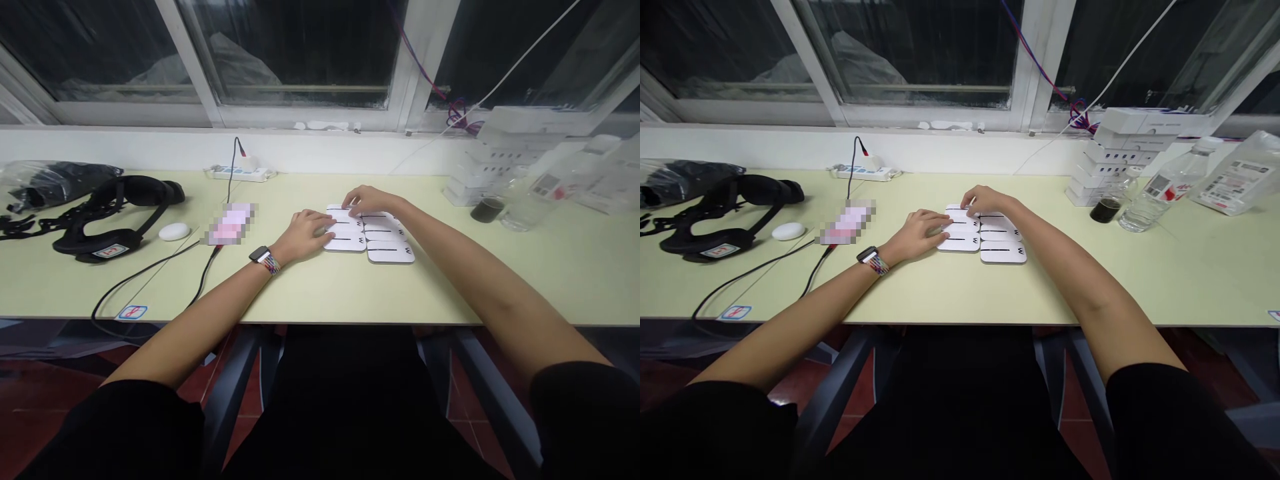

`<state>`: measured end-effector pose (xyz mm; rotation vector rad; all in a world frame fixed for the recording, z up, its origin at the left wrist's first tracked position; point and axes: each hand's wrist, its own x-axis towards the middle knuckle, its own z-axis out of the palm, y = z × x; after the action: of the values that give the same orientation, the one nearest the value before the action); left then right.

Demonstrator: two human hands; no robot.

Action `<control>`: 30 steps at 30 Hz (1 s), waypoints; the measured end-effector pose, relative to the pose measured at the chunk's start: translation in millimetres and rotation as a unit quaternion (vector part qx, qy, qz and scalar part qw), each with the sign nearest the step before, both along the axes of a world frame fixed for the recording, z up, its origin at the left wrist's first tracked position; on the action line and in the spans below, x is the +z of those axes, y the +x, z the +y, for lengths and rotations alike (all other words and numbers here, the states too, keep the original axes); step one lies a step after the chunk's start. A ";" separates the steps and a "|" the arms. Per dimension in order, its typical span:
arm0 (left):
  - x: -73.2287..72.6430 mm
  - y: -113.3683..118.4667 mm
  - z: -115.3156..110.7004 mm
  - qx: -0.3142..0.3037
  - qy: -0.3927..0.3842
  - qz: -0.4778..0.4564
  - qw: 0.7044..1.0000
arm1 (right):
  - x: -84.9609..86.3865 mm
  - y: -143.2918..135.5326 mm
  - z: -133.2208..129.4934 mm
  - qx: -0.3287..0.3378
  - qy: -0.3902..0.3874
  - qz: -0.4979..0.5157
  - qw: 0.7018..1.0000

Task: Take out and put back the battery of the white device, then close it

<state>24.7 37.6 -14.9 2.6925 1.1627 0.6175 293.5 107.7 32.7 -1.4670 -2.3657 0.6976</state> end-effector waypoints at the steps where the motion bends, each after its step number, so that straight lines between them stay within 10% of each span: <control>1: 0.7 -0.4 -1.0 -0.003 0.003 -0.004 1.000 | 0.4 -0.1 -2.2 0.001 0.000 -0.001 1.000; 30: 19.4 -6.0 -22.0 -0.067 0.042 -0.005 0.997 | -1.3 -2.5 -38.3 0.007 0.066 0.048 0.997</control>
<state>18.8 15.6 4.5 2.8060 0.9638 0.6709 291.1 69.4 31.4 -1.3333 -2.3038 0.5883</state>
